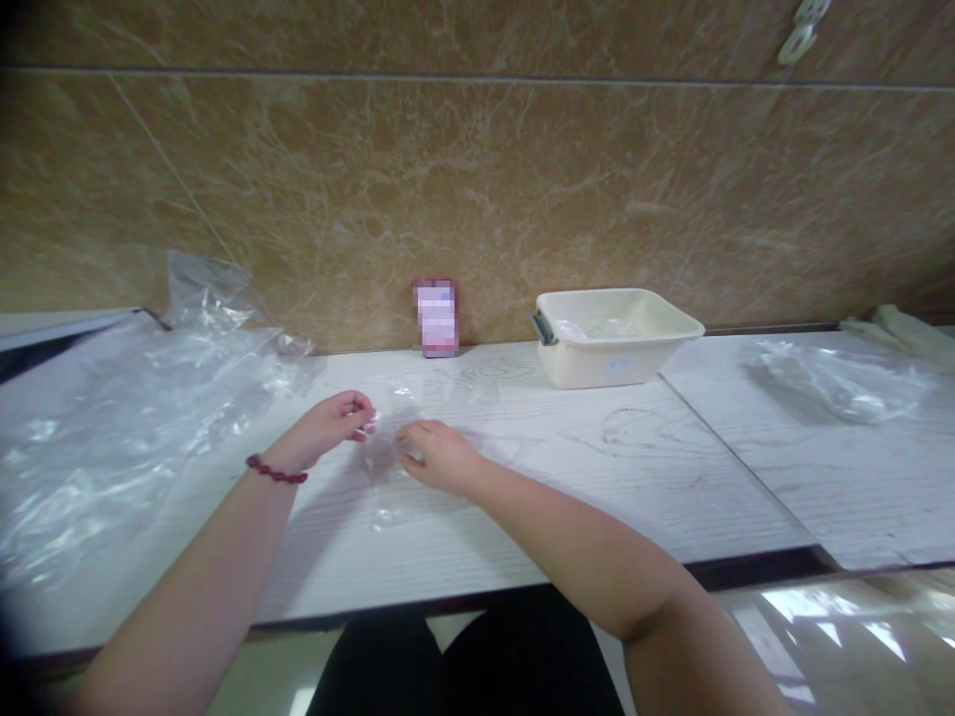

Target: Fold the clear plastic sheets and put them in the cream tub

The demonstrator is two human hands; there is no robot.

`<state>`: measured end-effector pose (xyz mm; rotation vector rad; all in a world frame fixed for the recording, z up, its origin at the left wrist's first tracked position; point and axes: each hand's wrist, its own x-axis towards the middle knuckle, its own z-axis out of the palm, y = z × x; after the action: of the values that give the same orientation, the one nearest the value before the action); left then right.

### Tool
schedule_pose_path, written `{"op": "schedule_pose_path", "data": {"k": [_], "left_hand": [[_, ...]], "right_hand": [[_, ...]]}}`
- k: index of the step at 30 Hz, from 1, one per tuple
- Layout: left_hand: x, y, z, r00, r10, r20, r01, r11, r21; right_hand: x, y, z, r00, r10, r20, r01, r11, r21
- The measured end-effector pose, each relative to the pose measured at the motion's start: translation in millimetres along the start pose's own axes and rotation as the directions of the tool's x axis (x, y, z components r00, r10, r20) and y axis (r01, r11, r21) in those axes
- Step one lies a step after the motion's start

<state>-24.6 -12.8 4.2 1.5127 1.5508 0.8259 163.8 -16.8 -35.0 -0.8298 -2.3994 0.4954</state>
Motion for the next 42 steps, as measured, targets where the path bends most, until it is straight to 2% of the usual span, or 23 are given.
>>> {"op": "schedule_pose_path", "data": {"k": [3,6,9,12,14,16,19,22,25,30,36,42], "left_hand": [[0,-1,8,0.999,0.046,0.02,-0.046,0.999,-0.007],[2,-5,17,0.995,0.091,0.047,-0.092,0.995,0.027],[3,-8,27,0.989,0.114,0.089,-0.118,0.992,0.04],[3,-7,34,0.989,0.09,0.118,-0.085,0.995,-0.042],[3,-5,33,0.991,0.059,0.118,-0.046,0.993,-0.112],[3,-4,27,0.993,0.062,0.102,-0.051,0.993,-0.108],[5,-7,9,0.984,0.156,0.083,-0.166,0.977,0.132],[9,-14,-6,0.95,0.282,0.135,-0.313,0.848,0.427],[14,-23,-10,0.91,0.343,0.234,-0.415,0.722,0.553],[15,-30,-2,0.883,0.302,0.359,-0.466,0.645,0.606],[11,-24,1,0.876,0.245,0.416,-0.469,0.634,0.615],[10,-31,0,0.903,0.124,0.412,-0.396,0.614,0.683]], "right_hand": [[3,5,1,0.985,0.142,-0.095,-0.139,0.989,0.043],[5,7,1,0.968,0.191,-0.16,-0.18,0.98,0.079],[7,8,2,0.972,0.195,-0.131,-0.18,0.977,0.116],[8,10,4,0.978,0.194,-0.071,-0.184,0.974,0.132],[9,11,5,0.981,0.187,-0.059,-0.18,0.977,0.113],[10,13,4,0.987,0.149,-0.06,-0.144,0.986,0.084],[9,17,1,0.996,0.071,-0.054,-0.068,0.996,0.05],[7,22,-3,1.0,0.023,-0.016,-0.022,1.0,0.018],[6,26,-5,0.998,-0.023,0.064,0.024,1.0,-0.007],[5,27,-7,0.991,-0.068,0.111,0.072,0.997,-0.032],[5,26,-6,0.988,-0.094,0.124,0.101,0.994,-0.052],[4,29,-8,0.984,-0.122,0.131,0.129,0.991,-0.043]]}}
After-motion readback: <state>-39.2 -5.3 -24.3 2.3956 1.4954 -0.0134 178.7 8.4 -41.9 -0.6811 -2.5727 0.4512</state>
